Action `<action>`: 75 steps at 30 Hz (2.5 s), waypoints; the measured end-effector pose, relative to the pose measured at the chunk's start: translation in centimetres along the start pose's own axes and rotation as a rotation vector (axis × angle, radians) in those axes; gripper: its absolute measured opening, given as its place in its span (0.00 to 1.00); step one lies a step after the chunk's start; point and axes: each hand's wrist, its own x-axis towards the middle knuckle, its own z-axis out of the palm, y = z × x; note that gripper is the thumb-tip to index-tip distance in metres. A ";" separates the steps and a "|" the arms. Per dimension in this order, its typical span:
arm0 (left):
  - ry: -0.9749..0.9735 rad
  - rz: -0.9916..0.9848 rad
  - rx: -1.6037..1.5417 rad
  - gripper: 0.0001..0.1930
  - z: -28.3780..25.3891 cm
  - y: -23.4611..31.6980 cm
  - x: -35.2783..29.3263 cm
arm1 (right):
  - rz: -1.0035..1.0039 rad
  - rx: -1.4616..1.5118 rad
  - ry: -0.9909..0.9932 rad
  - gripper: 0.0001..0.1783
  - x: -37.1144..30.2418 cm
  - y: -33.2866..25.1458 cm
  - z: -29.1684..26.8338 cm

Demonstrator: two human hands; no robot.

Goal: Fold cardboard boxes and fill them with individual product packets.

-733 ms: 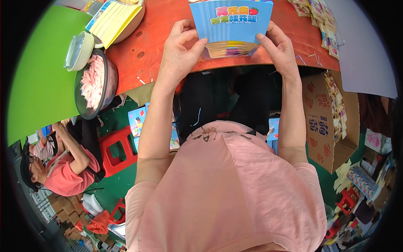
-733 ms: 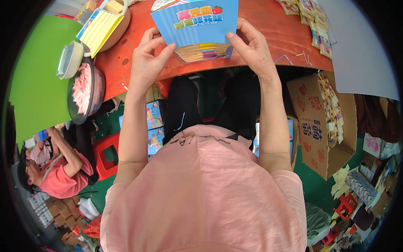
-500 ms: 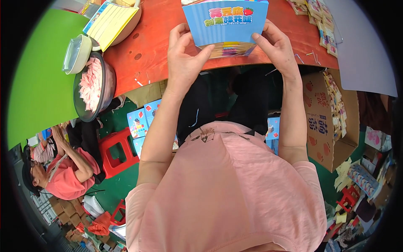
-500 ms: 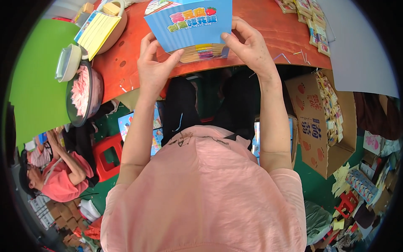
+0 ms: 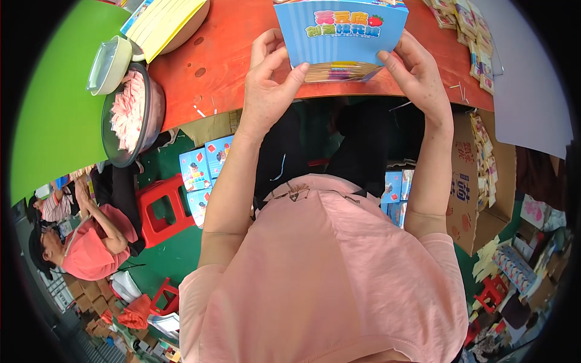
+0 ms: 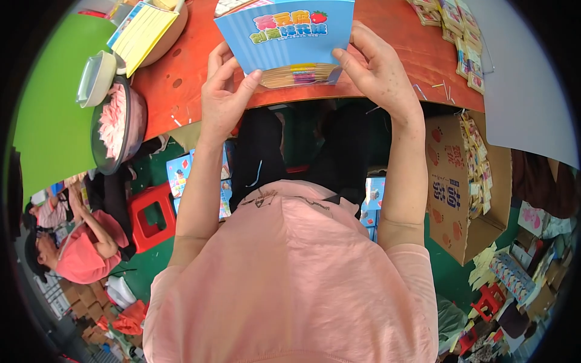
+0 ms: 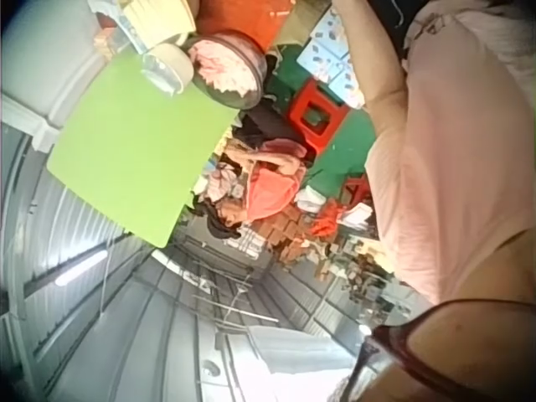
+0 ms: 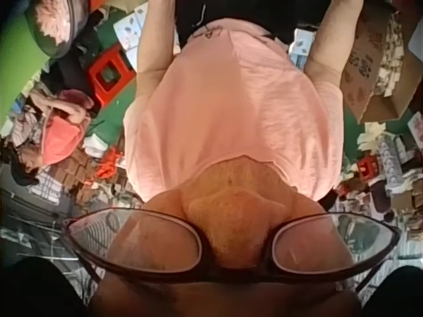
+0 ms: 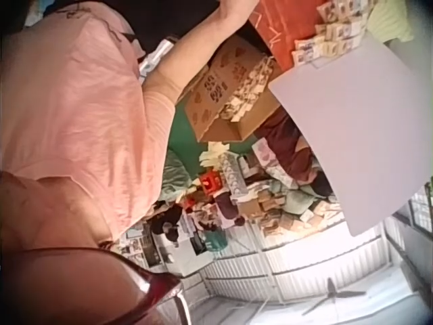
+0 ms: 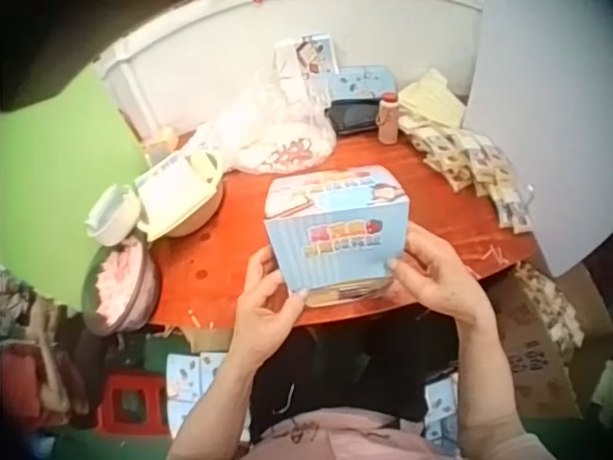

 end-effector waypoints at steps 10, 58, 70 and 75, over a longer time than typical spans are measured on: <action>0.220 -0.011 0.145 0.12 2.3 0.1 -0.7 | -0.051 -0.117 -0.112 0.16 0.1 0.9 -1.6; 0.120 -0.199 0.164 0.12 0.7 1.6 2.0 | 0.157 0.174 -0.114 0.07 0.8 -2.3 -1.6; 0.253 -0.317 0.008 0.16 2.6 1.4 1.7 | 0.078 0.119 0.089 0.06 -0.7 -1.4 0.6; 0.275 -0.252 0.051 0.17 2.9 0.7 1.2 | 0.371 0.272 0.375 0.22 -0.1 -5.3 2.8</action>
